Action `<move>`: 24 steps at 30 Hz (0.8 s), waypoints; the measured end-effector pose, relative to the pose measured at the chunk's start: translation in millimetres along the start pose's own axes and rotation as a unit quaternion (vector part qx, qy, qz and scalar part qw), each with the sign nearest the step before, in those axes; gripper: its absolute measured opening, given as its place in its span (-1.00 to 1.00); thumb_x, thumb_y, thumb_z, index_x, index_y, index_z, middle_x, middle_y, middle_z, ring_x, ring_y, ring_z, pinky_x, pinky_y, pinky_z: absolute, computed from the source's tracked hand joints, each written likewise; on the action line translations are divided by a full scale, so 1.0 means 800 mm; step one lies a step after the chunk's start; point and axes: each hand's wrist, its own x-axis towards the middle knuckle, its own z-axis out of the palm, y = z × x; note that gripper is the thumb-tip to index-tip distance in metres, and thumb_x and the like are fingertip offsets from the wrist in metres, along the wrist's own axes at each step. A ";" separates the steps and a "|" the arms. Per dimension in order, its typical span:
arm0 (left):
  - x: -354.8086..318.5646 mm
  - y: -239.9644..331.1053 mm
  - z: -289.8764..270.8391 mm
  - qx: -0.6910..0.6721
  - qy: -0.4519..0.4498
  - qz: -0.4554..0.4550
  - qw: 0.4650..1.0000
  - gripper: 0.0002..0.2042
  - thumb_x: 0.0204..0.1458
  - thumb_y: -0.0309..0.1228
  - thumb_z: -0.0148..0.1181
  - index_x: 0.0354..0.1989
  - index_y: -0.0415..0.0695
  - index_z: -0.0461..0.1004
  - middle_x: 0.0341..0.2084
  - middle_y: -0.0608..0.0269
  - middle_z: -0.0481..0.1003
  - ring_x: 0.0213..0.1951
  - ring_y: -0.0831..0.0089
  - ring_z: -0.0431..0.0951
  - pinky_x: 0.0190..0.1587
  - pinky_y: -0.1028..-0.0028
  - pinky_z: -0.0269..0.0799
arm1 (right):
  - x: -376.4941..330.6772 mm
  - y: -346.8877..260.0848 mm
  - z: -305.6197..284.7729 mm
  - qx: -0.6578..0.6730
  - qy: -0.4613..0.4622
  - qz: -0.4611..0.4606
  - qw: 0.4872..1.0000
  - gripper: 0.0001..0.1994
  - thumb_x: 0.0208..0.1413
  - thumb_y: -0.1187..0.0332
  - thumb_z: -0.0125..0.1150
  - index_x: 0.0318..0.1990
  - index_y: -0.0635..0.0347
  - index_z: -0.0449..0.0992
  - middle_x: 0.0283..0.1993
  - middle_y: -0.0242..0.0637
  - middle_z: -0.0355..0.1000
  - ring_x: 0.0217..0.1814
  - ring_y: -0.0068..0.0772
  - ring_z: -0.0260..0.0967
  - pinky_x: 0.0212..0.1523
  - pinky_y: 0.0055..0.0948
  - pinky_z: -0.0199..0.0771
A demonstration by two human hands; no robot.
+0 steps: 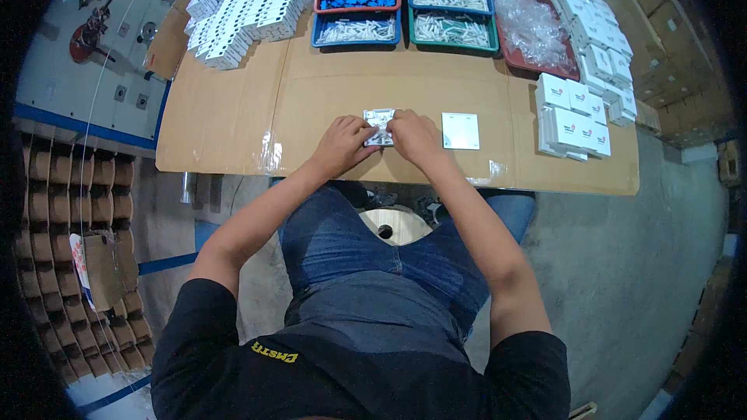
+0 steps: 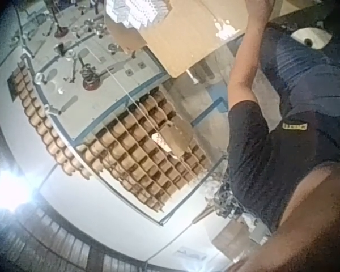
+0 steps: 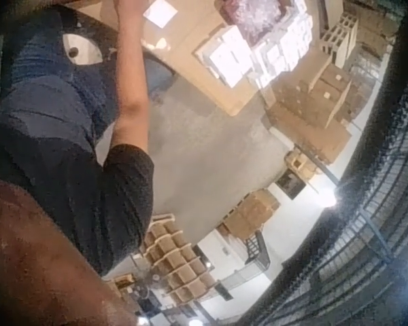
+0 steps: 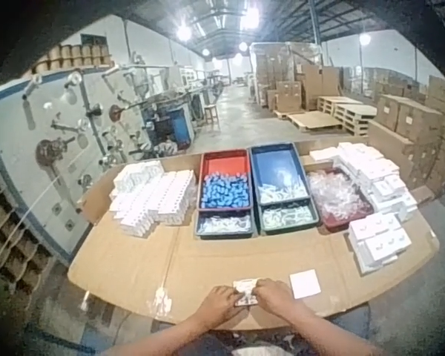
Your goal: Pack small components into white boxes and organize them on a workstation.
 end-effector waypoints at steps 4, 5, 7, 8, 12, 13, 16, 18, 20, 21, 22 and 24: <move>0.000 -0.002 -0.002 0.019 -0.028 0.003 0.999 -0.68 0.06 -0.24 0.39 -0.08 -0.14 0.58 -0.11 0.13 0.52 -0.01 0.16 0.51 0.11 0.18 0.38 | 0.014 -0.009 -0.010 -0.056 -0.064 0.030 0.996 -0.87 0.06 0.41 0.23 -0.31 0.06 0.71 -0.23 -0.14 0.61 -0.12 -0.06 0.59 -0.09 -0.05 0.57; -0.003 -0.004 0.001 0.006 -0.014 0.013 1.000 -0.69 0.06 -0.26 0.39 -0.09 -0.14 0.57 -0.12 0.13 0.52 -0.02 0.14 0.51 0.09 0.18 0.40 | 0.019 -0.013 -0.014 -0.061 -0.089 0.045 0.993 -0.88 0.05 0.41 0.24 -0.32 0.06 0.70 -0.25 -0.13 0.61 -0.14 -0.04 0.60 -0.09 -0.03 0.57; -0.005 -0.005 0.005 -0.009 0.000 0.024 1.000 -0.70 0.06 -0.27 0.39 -0.11 -0.15 0.57 -0.13 0.13 0.52 -0.03 0.13 0.51 0.07 0.17 0.41 | 0.024 -0.012 -0.012 -0.063 -0.082 0.043 0.994 -0.89 0.04 0.40 0.25 -0.34 0.07 0.70 -0.27 -0.12 0.62 -0.15 -0.02 0.61 -0.11 -0.02 0.58; -0.004 -0.002 0.007 -0.038 0.006 -0.006 0.999 -0.71 0.05 -0.28 0.40 -0.12 -0.14 0.56 -0.12 0.13 0.52 -0.03 0.12 0.51 0.05 0.17 0.42 | 0.025 -0.010 -0.009 -0.064 -0.076 0.041 0.994 -0.91 0.03 0.40 0.26 -0.36 0.07 0.69 -0.28 -0.11 0.62 -0.17 0.00 0.62 -0.12 -0.01 0.58; 0.002 -0.004 0.008 -0.116 0.036 -0.030 0.992 -0.70 0.03 -0.29 0.42 -0.12 -0.14 0.55 -0.11 0.12 0.51 -0.03 0.09 0.51 0.02 0.17 0.43 | 0.026 0.003 -0.001 -0.074 -0.058 0.030 0.995 -0.91 0.03 0.38 0.27 -0.37 0.08 0.70 -0.28 -0.07 0.62 -0.19 0.02 0.63 -0.15 -0.01 0.59; -0.001 -0.007 0.008 -0.116 0.037 -0.032 0.992 -0.70 0.03 -0.29 0.42 -0.12 -0.14 0.55 -0.11 0.12 0.51 -0.03 0.09 0.51 0.02 0.17 0.43 | 0.026 -0.002 -0.013 -0.067 -0.098 0.030 0.992 -0.91 0.03 0.39 0.27 -0.36 0.09 0.70 -0.28 -0.07 0.62 -0.19 0.02 0.63 -0.16 -0.01 0.59; -0.005 -0.011 0.009 -0.101 0.041 0.012 0.994 -0.69 0.03 -0.30 0.43 -0.11 -0.13 0.53 -0.12 0.11 0.51 -0.05 0.09 0.51 0.01 0.17 0.44 | 0.026 -0.006 -0.013 -0.069 -0.125 0.028 0.989 -0.90 0.03 0.40 0.27 -0.36 0.11 0.70 -0.28 -0.06 0.63 -0.19 0.03 0.63 -0.16 -0.01 0.60; -0.001 -0.008 0.007 -0.085 0.035 0.011 0.996 -0.67 0.02 -0.32 0.43 -0.09 -0.15 0.52 -0.14 0.11 0.51 -0.09 0.07 0.51 0.00 0.17 0.43 | 0.023 -0.003 -0.010 -0.080 -0.112 0.030 0.990 -0.90 0.03 0.40 0.27 -0.35 0.12 0.70 -0.27 -0.05 0.63 -0.19 0.04 0.63 -0.17 -0.01 0.60; 0.002 -0.005 0.005 -0.098 0.027 -0.017 0.995 -0.65 0.01 -0.32 0.43 -0.08 -0.17 0.51 -0.14 0.10 0.51 -0.09 0.06 0.51 0.00 0.17 0.43 | 0.022 -0.006 -0.008 -0.088 -0.091 0.038 0.991 -0.89 0.03 0.41 0.26 -0.36 0.15 0.70 -0.27 -0.03 0.62 -0.20 0.04 0.64 -0.17 -0.02 0.60; 0.003 -0.004 0.004 -0.109 0.019 -0.044 0.993 -0.64 0.00 -0.32 0.44 -0.07 -0.19 0.50 -0.14 0.10 0.51 -0.09 0.06 0.51 0.00 0.17 0.43 | 0.020 -0.005 -0.007 -0.088 -0.093 0.038 0.991 -0.89 0.03 0.41 0.26 -0.36 0.15 0.70 -0.27 -0.03 0.62 -0.20 0.04 0.64 -0.17 -0.02 0.60; 0.002 -0.005 0.005 -0.111 0.019 -0.047 0.993 -0.64 0.00 -0.32 0.44 -0.07 -0.19 0.50 -0.14 0.10 0.51 -0.09 0.06 0.51 0.00 0.17 0.43 | 0.016 -0.005 -0.007 -0.094 -0.070 0.019 0.993 -0.90 0.03 0.42 0.26 -0.37 0.16 0.69 -0.27 -0.03 0.61 -0.20 0.03 0.63 -0.17 -0.03 0.60; 0.002 -0.009 0.006 -0.109 0.015 -0.034 0.993 -0.59 -0.01 -0.33 0.43 -0.02 -0.21 0.47 -0.15 0.09 0.51 -0.09 0.07 0.50 0.00 0.17 0.42 | 0.013 -0.004 -0.006 -0.100 -0.049 0.001 0.994 -0.90 0.04 0.42 0.25 -0.38 0.18 0.68 -0.28 -0.02 0.60 -0.19 0.01 0.63 -0.17 -0.04 0.60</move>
